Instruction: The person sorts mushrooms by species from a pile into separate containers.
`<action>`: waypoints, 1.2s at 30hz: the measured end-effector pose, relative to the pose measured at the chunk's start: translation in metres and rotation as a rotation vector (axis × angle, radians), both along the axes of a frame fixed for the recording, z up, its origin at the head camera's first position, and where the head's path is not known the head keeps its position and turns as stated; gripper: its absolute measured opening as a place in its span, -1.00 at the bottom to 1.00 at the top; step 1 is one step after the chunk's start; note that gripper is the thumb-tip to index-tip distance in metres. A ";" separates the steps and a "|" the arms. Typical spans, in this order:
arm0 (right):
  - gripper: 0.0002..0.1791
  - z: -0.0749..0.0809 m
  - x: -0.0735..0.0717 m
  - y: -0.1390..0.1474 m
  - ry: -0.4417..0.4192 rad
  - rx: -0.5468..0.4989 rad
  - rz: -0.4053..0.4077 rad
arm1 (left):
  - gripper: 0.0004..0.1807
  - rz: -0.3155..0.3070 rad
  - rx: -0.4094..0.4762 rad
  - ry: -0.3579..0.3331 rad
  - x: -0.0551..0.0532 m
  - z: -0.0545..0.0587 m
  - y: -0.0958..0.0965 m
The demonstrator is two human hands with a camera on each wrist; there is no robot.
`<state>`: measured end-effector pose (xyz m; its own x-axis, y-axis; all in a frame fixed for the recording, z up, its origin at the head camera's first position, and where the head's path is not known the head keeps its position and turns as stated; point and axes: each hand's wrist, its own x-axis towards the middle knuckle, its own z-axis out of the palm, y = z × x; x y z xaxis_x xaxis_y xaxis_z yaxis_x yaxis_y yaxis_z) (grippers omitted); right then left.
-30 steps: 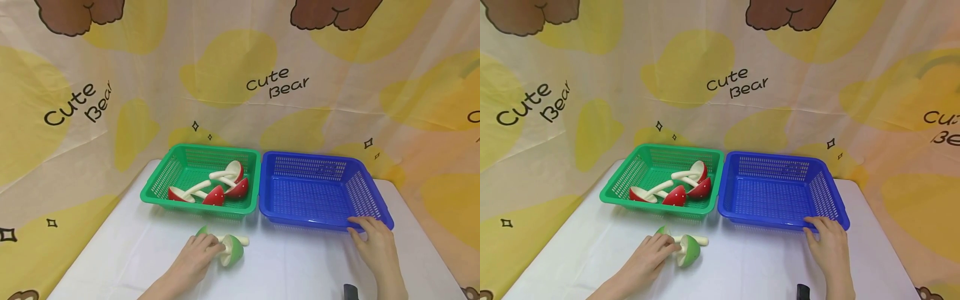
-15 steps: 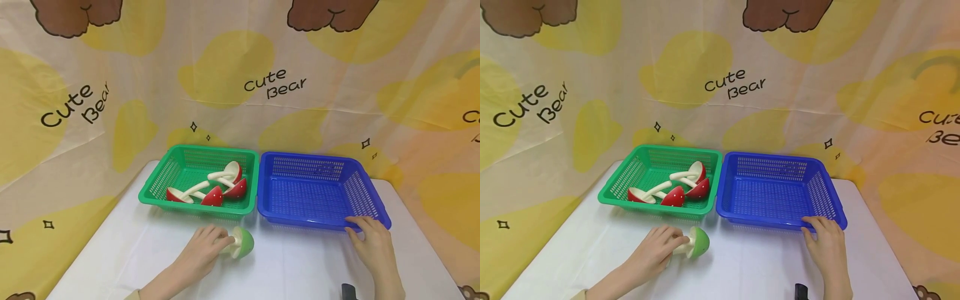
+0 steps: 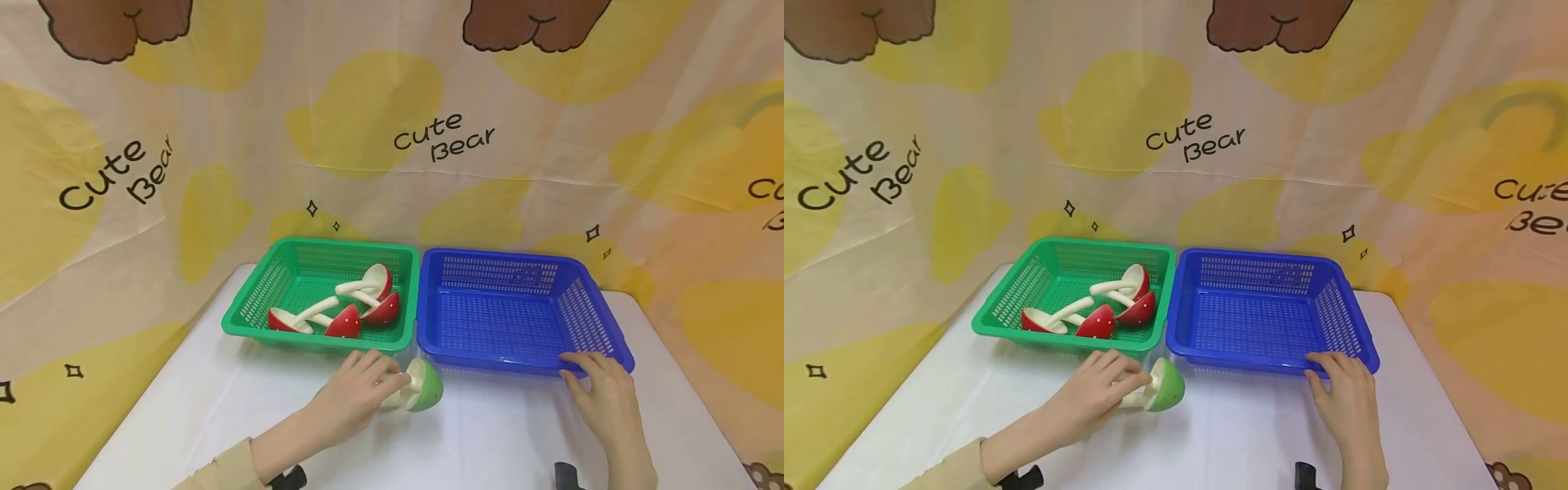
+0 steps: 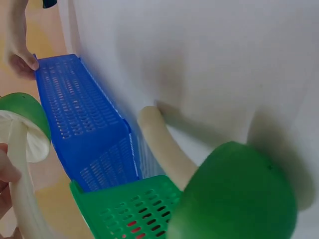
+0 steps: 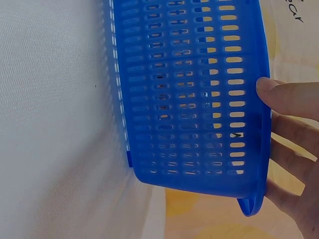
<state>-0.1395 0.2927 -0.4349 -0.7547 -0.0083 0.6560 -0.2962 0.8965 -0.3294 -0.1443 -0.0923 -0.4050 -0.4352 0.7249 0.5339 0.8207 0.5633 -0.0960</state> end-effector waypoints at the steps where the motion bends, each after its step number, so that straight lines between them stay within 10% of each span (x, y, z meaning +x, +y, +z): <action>1: -0.70 0.000 0.000 0.000 0.001 -0.001 0.000 | -0.45 -0.004 -0.008 0.001 -0.001 0.002 0.002; 22: -0.71 0.000 0.000 0.000 0.000 -0.010 -0.002 | -0.57 -0.022 -0.058 -0.034 -0.043 0.035 0.046; 36: -0.73 0.000 0.000 0.000 -0.024 -0.018 -0.009 | -0.58 -0.096 -0.031 -0.397 -0.083 0.048 0.083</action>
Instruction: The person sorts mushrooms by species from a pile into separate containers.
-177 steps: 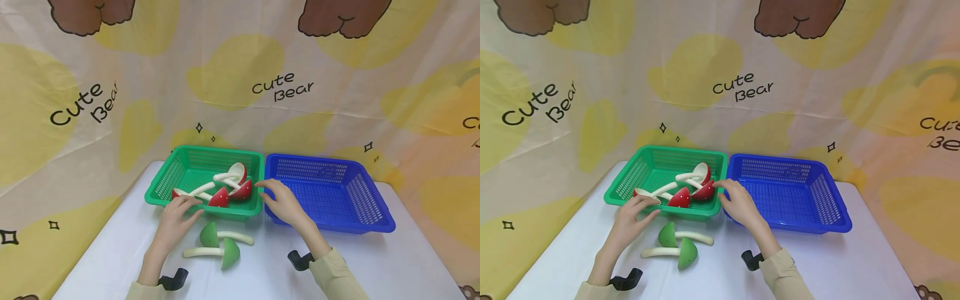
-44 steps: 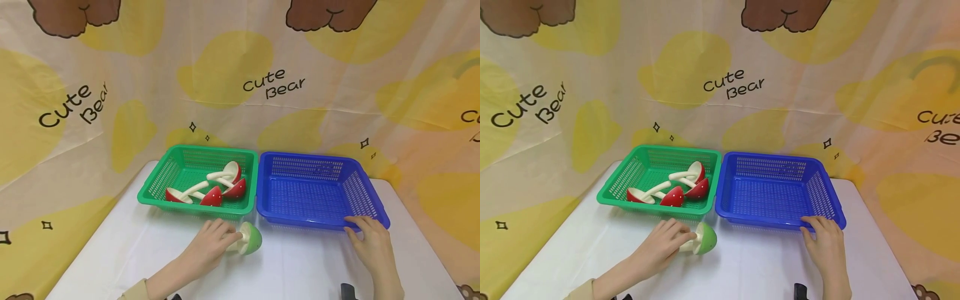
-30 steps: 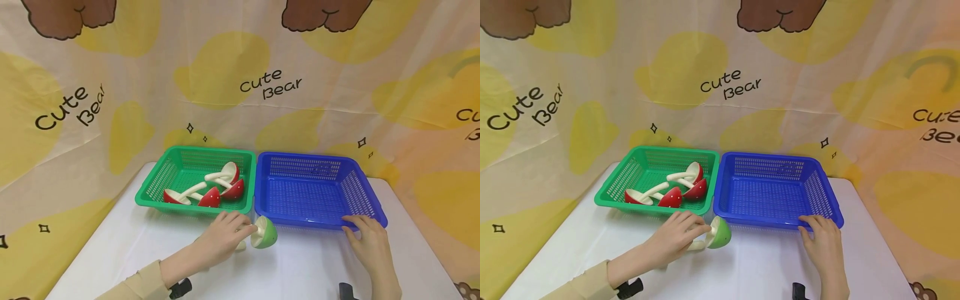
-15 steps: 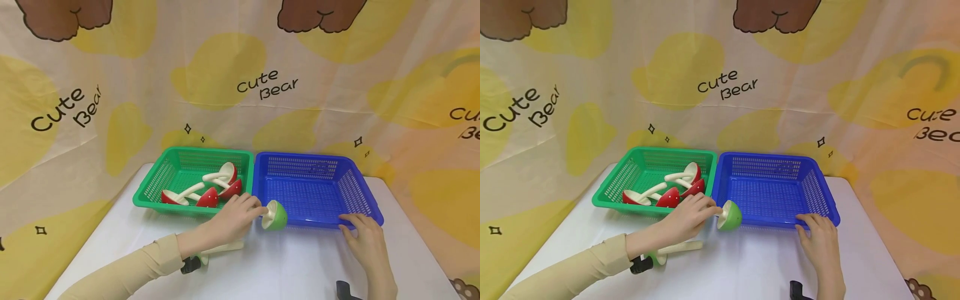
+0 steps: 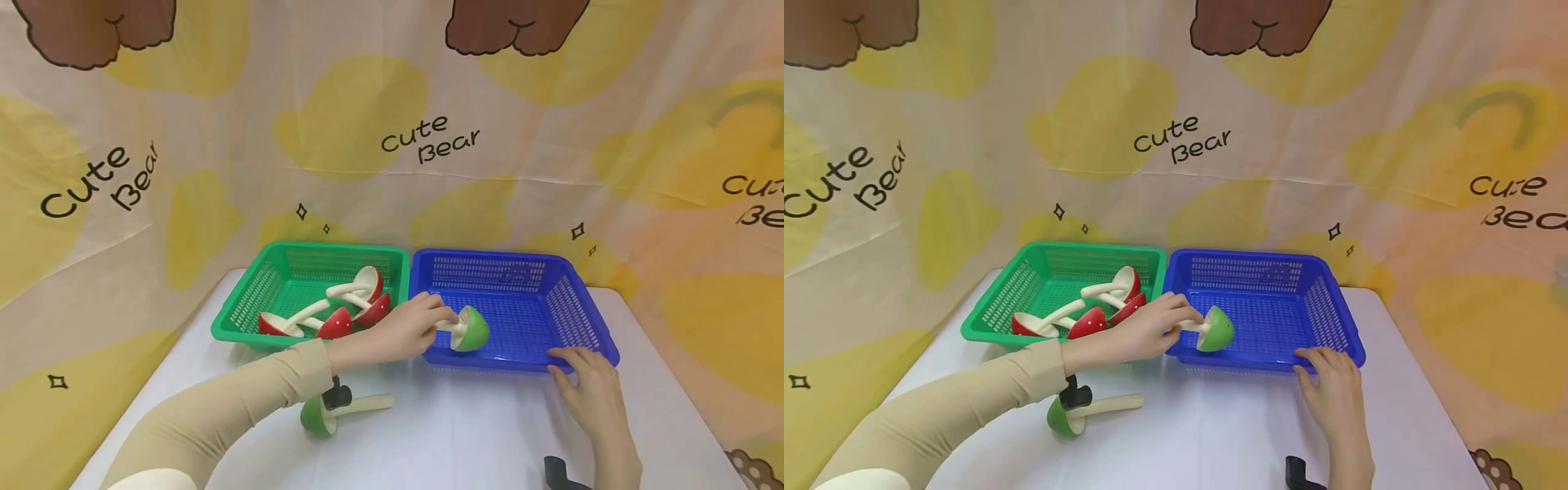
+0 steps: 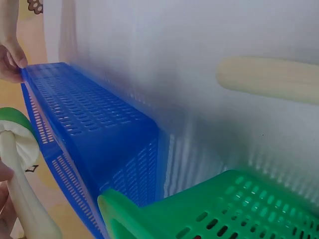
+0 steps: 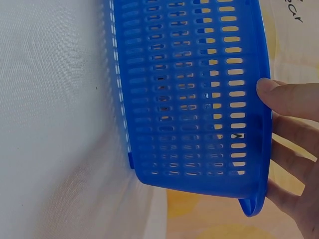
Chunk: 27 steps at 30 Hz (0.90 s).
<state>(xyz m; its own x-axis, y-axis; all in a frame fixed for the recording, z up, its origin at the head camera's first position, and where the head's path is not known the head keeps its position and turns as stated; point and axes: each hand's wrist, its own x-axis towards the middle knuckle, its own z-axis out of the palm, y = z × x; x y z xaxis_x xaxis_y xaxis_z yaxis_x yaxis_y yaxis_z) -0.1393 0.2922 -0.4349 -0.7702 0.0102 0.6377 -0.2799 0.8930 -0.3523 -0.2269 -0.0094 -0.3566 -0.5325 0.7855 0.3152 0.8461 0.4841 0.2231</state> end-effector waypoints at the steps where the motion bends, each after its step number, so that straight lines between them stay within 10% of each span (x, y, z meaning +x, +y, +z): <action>1: -0.73 0.000 0.000 0.000 0.002 -0.001 0.002 | -0.57 -0.005 -0.006 -0.015 -0.004 -0.001 0.003; 27: -0.70 0.001 0.001 0.000 0.008 0.004 0.002 | -0.56 0.138 -0.090 -0.459 -0.057 -0.044 0.064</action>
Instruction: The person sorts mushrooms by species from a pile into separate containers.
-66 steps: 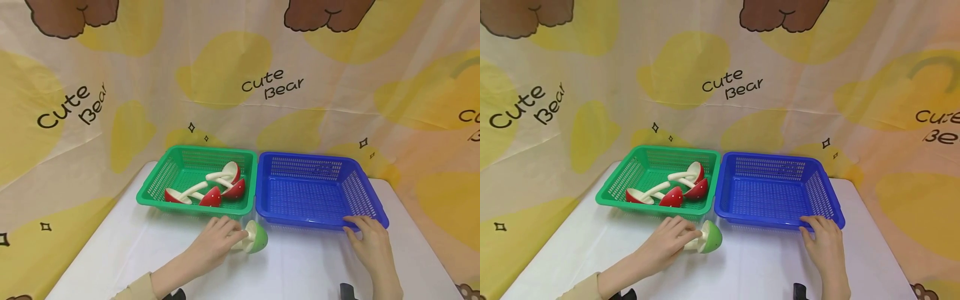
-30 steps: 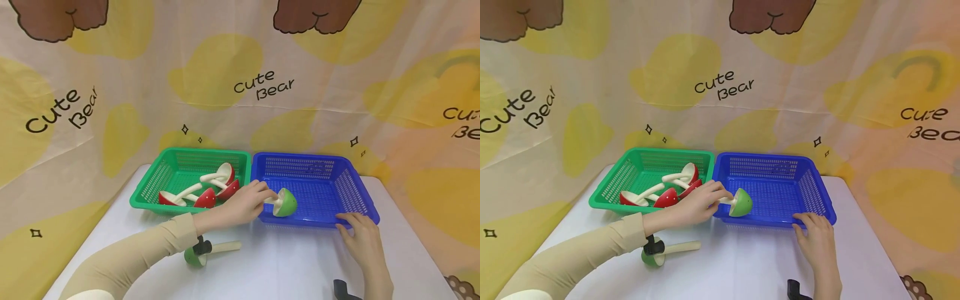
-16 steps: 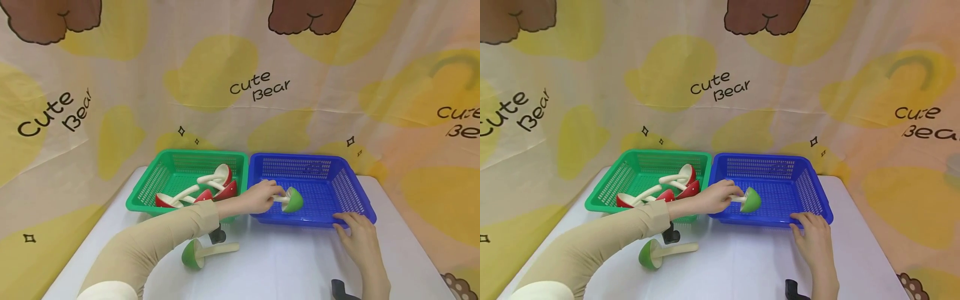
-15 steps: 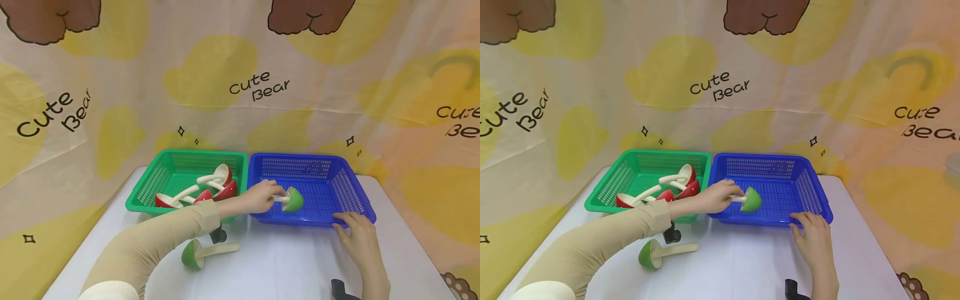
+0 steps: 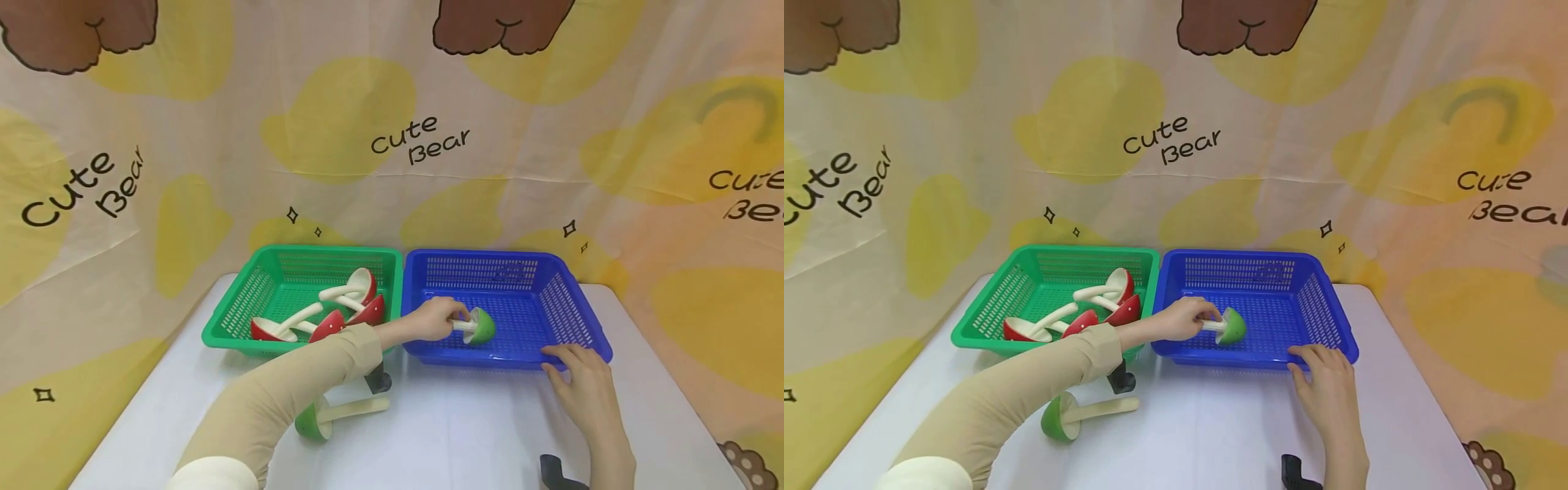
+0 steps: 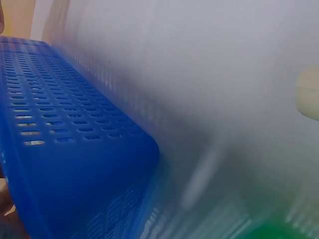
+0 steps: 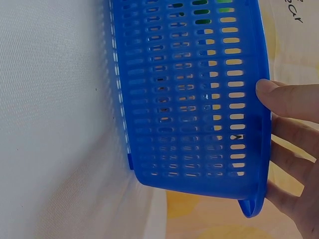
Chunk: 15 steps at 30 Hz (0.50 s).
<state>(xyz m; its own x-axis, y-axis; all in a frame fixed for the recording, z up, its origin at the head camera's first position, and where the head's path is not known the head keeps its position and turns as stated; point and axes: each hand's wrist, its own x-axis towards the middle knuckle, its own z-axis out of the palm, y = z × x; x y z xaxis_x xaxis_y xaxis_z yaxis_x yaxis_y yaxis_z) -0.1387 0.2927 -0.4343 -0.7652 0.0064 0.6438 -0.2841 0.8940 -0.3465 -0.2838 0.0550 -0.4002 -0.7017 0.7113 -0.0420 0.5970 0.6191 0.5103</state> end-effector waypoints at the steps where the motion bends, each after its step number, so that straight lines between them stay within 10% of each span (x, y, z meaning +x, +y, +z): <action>1: -0.70 0.000 0.000 0.000 -0.004 -0.001 -0.003 | -0.55 0.008 0.003 -0.021 0.000 -0.001 0.002; 15: -0.72 0.000 0.000 0.001 -0.022 0.002 -0.007 | -0.65 0.010 -0.039 -0.106 0.001 -0.017 0.018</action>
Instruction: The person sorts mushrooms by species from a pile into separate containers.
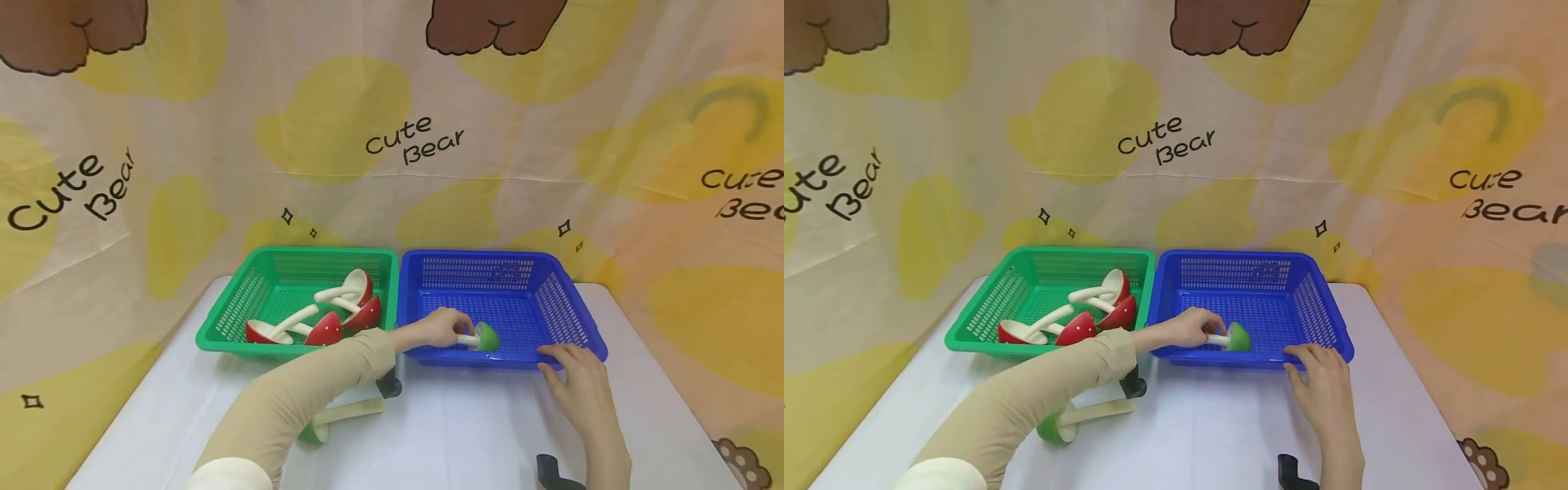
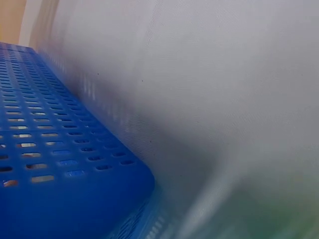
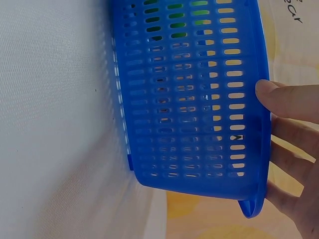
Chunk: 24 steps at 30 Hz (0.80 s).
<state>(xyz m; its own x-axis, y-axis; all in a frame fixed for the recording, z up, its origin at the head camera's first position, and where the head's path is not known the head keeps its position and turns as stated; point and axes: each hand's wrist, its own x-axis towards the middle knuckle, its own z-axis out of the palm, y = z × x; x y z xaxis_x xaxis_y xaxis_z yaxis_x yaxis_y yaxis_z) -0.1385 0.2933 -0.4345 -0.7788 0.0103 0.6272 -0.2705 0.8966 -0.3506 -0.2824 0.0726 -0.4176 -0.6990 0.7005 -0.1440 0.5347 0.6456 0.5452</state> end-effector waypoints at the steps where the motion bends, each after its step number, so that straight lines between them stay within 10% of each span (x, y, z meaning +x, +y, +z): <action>1: -0.72 0.000 0.000 -0.001 -0.003 -0.001 0.002 | -0.65 -0.006 -0.005 0.014 0.000 -0.001 0.000; 13: -0.72 -0.002 -0.002 -0.001 -0.002 0.005 0.004 | -0.66 -0.039 -0.014 0.135 -0.003 -0.007 -0.005; 24: -0.70 -0.001 -0.001 0.001 0.000 0.004 -0.003 | -0.69 -0.082 0.009 0.186 0.002 0.009 -0.013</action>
<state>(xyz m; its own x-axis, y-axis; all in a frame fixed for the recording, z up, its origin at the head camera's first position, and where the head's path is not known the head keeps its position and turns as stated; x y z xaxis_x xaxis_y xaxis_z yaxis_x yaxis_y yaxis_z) -0.1391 0.2940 -0.4352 -0.7787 0.0103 0.6273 -0.2679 0.8987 -0.3473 -0.2800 0.0598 -0.4083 -0.6534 0.7569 -0.0114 0.6775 0.5914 0.4373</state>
